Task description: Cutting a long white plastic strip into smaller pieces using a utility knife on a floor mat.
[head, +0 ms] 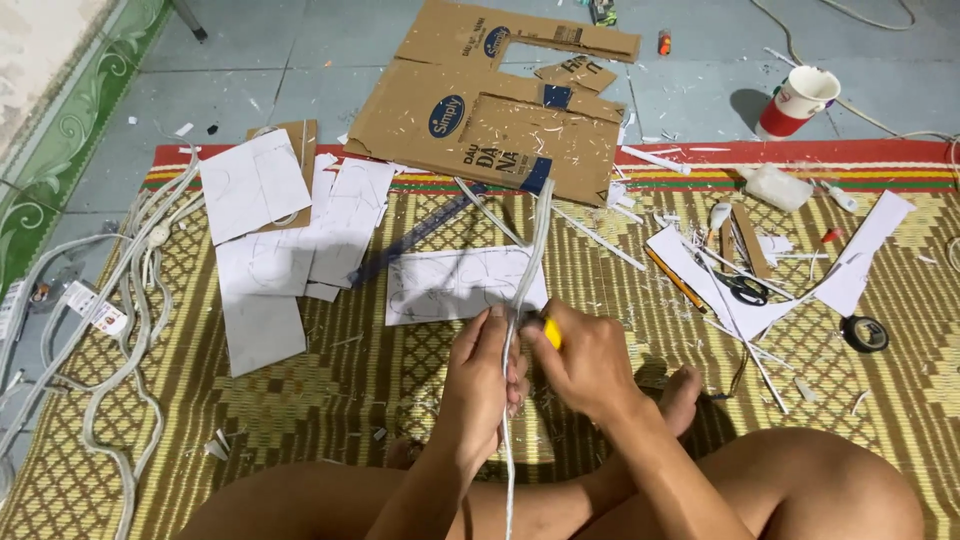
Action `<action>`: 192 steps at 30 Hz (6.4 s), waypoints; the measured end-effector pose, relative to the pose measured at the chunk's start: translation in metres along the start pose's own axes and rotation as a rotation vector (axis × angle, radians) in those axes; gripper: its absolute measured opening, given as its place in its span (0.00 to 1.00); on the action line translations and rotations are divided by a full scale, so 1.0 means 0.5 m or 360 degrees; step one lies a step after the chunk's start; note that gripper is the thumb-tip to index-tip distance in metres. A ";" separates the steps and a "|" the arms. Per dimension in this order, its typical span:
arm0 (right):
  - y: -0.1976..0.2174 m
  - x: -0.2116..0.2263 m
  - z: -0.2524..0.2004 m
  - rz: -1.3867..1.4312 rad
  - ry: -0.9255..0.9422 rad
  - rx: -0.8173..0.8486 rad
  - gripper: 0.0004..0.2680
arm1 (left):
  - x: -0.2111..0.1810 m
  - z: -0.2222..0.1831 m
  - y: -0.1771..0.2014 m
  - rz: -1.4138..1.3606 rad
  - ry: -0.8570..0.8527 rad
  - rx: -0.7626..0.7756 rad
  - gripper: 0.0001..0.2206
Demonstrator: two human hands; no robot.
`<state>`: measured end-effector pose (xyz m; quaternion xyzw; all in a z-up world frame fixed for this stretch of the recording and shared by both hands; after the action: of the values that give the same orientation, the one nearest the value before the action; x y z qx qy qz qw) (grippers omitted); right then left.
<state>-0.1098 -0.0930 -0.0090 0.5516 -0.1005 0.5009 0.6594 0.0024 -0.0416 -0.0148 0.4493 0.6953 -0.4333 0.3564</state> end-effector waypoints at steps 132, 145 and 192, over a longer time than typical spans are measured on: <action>0.066 -0.062 0.024 0.1968 -0.0957 -0.0362 0.17 | -0.140 0.128 -0.004 0.0967 -0.0652 0.0421 0.15; 0.122 -0.008 0.022 0.1438 -0.0839 -0.0517 0.12 | -0.074 0.088 -0.129 -0.0111 -0.0395 0.0107 0.15; 0.161 -0.035 0.032 0.1757 -0.0656 -0.0286 0.13 | -0.050 0.011 -0.163 0.1110 -0.0981 -0.0062 0.06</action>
<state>-0.1734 -0.1247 0.0355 0.4458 -0.5404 0.6417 0.3123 -0.0645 -0.0727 0.0281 0.4998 0.3724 -0.3877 0.6791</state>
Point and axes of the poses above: each hand's wrist, its own z-axis towards the middle knuckle, its own y-axis out of the back of the hand, x = y × z, the point moved 5 cm from there along z, towards the middle knuckle, and after that the axes turned 12 degrees about z, right-handed, at the moved point
